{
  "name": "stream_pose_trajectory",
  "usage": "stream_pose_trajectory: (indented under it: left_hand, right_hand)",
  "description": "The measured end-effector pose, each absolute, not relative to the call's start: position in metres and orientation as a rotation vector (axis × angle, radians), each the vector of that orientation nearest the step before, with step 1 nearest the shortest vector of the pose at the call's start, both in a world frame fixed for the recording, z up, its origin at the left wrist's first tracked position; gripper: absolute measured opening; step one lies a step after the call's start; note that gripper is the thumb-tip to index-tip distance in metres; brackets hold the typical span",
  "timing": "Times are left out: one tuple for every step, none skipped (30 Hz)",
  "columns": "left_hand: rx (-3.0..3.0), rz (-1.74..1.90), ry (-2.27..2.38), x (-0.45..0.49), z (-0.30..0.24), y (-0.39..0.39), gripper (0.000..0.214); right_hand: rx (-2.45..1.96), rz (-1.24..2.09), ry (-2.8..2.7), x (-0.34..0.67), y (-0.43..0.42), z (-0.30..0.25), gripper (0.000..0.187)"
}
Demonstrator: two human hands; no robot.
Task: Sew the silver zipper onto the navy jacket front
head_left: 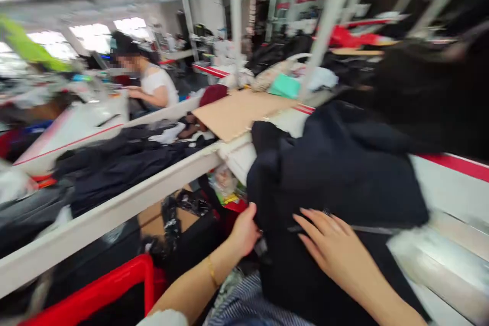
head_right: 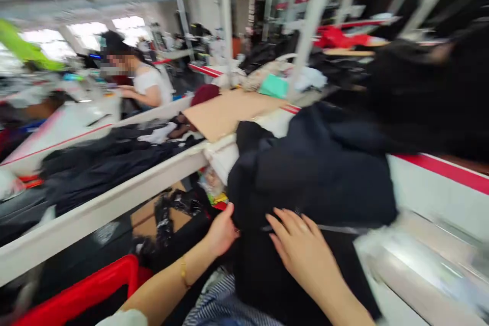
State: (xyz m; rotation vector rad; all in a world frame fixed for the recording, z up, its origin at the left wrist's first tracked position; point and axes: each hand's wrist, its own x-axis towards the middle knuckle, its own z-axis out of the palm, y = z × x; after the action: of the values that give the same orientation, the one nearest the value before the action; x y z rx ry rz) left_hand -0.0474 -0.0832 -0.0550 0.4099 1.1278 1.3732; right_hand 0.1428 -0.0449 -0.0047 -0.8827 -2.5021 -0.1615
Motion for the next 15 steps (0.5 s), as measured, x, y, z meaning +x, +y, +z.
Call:
stream_pose_trajectory:
  left_hand:
    - [0.392, 1.336, 1.069, -0.044, -0.055, -0.089, 0.057]
    - [0.378, 1.3, 1.019, -0.044, -0.055, -0.093, 0.054]
    - [0.365, 1.276, 0.982, -0.046, -0.055, -0.095, 0.052]
    - [0.355, 1.253, 0.956, -0.048, -0.056, -0.096, 0.051]
    - [0.354, 1.238, 0.94, -0.051, -0.057, -0.096, 0.05]
    - [0.372, 1.254, 0.953, -0.052, -0.058, -0.097, 0.05]
    - [0.403, 1.285, 0.987, -0.053, -0.058, -0.097, 0.051]
    - [0.437, 1.325, 1.032, -0.053, -0.058, -0.098, 0.052]
    - [0.461, 1.362, 1.077, -0.052, -0.057, -0.1, 0.052]
    - [0.464, 1.381, 1.107, -0.05, -0.055, -0.102, 0.051]
    - [0.441, 1.367, 1.116, -0.048, -0.053, -0.104, 0.05]
    - [0.395, 1.318, 1.108, -0.046, -0.051, -0.105, 0.049]
    - [0.343, 1.247, 1.089, -0.043, -0.048, -0.107, 0.049]
    - [0.299, 1.172, 1.07, -0.041, -0.045, -0.11, 0.048]
    - [0.271, 1.111, 1.058, -0.04, -0.042, -0.113, 0.048]
  right_hand:
    - [-0.965, -0.147, -2.54, 0.146, -0.052, -0.004, 0.027]
    - [-1.048, -0.119, -2.558, 0.148, -0.057, -0.003, 0.028]
    - [-1.135, -0.085, -2.542, 0.15, -0.06, -0.003, 0.028]
    - [-1.194, -0.065, -2.517, 0.151, -0.063, -0.003, 0.029]
    - [-1.252, -0.052, -2.463, 0.152, -0.067, -0.005, 0.028]
    - [-1.291, -0.05, -2.392, 0.154, -0.071, -0.007, 0.027]
    - [-1.31, -0.051, -2.318, 0.155, -0.076, -0.009, 0.026]
    - [-1.312, -0.056, -2.252, 0.156, -0.082, -0.012, 0.024]
    - [-1.302, -0.06, -2.199, 0.157, -0.087, -0.014, 0.023]
    - [-1.29, -0.062, -2.164, 0.157, -0.092, -0.016, 0.022]
    - [-1.291, -0.061, -2.141, 0.158, -0.095, -0.017, 0.021]
    - [-1.317, -0.061, -2.124, 0.157, -0.097, -0.017, 0.022]
    - [-1.371, -0.059, -2.109, 0.157, -0.096, -0.017, 0.023]
    - [-1.449, -0.055, -2.104, 0.156, -0.094, -0.015, 0.025]
    - [-1.531, -0.051, -2.116, 0.155, -0.09, -0.012, 0.029]
